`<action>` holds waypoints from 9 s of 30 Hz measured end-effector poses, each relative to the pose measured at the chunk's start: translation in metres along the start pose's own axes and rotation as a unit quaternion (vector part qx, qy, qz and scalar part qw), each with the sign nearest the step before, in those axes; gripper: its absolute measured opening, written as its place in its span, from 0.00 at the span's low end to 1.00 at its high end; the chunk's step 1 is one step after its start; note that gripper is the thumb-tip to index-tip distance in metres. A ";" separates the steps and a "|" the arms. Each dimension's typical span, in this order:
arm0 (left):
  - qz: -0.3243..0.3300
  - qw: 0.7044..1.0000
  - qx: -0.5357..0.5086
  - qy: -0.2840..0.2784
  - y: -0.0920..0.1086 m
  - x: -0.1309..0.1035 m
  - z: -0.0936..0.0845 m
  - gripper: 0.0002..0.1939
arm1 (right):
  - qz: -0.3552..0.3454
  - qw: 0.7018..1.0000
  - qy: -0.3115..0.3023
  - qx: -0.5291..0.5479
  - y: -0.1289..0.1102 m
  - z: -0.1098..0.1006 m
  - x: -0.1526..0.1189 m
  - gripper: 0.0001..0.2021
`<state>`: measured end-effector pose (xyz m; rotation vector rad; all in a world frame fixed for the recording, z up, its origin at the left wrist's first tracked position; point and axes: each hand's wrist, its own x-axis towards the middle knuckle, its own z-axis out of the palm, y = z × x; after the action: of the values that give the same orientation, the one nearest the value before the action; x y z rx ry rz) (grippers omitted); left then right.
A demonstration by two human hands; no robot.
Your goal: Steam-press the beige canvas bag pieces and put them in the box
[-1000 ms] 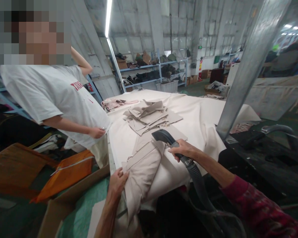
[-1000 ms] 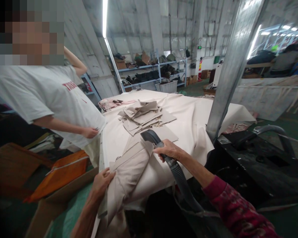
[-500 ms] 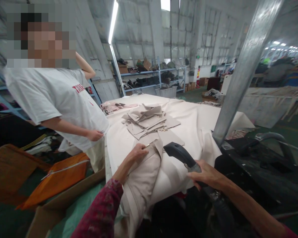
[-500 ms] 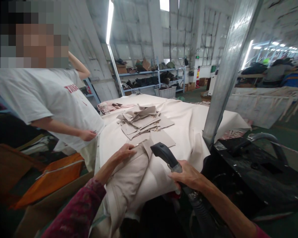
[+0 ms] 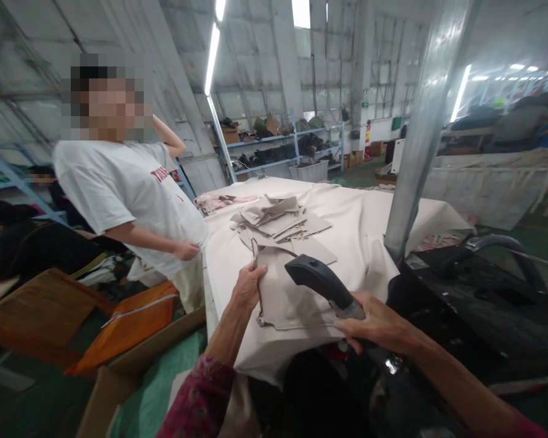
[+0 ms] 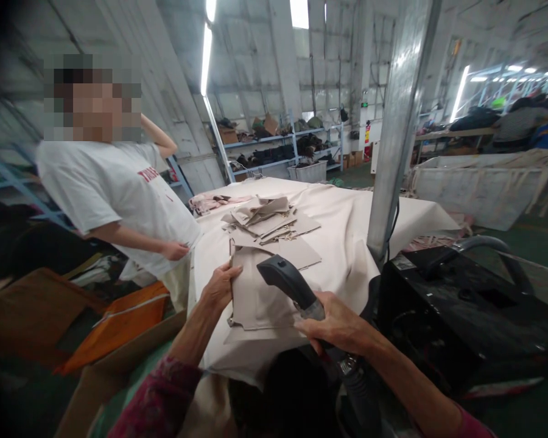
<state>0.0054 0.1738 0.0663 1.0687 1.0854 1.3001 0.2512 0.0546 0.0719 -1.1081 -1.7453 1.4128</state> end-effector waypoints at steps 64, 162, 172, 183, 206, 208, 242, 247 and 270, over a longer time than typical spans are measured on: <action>0.027 0.972 -0.228 0.052 -0.080 -0.082 0.002 0.20 | 0.041 0.993 -0.078 -0.076 -0.019 0.052 0.028 0.12; 0.156 0.797 0.579 0.067 -0.044 -0.087 -0.033 0.16 | 0.045 0.994 0.005 -0.097 -0.003 -0.020 0.005 0.16; 0.265 0.726 0.634 0.037 -0.145 -0.043 -0.008 0.18 | 0.109 0.991 -0.053 -0.051 0.003 0.013 0.110 0.13; 0.226 0.733 0.642 0.016 -0.132 -0.045 -0.015 0.24 | 0.157 0.983 -0.017 -0.088 0.052 0.033 0.188 0.12; 0.228 0.757 0.612 0.020 -0.139 -0.026 -0.017 0.26 | 0.132 0.981 -0.050 -0.131 0.046 0.019 0.184 0.14; 0.231 0.757 0.611 0.023 -0.139 -0.027 -0.016 0.26 | 0.112 0.983 -0.025 -0.146 0.041 0.018 0.195 0.14; 0.212 0.747 0.629 0.039 -0.135 -0.028 -0.013 0.28 | 0.104 0.990 -0.044 -0.080 0.001 -0.009 0.201 0.17; 0.216 0.723 0.656 0.021 -0.138 -0.025 -0.013 0.27 | 0.121 0.987 -0.007 -0.104 0.018 -0.039 0.152 0.16; 0.217 0.629 0.747 -0.011 -0.148 -0.019 -0.011 0.27 | 0.152 0.980 0.124 0.015 0.090 -0.082 0.027 0.14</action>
<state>0.0218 0.1547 -0.0809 2.6732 2.0013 0.3877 0.3304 0.1215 0.0025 -1.5148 -1.4168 1.3991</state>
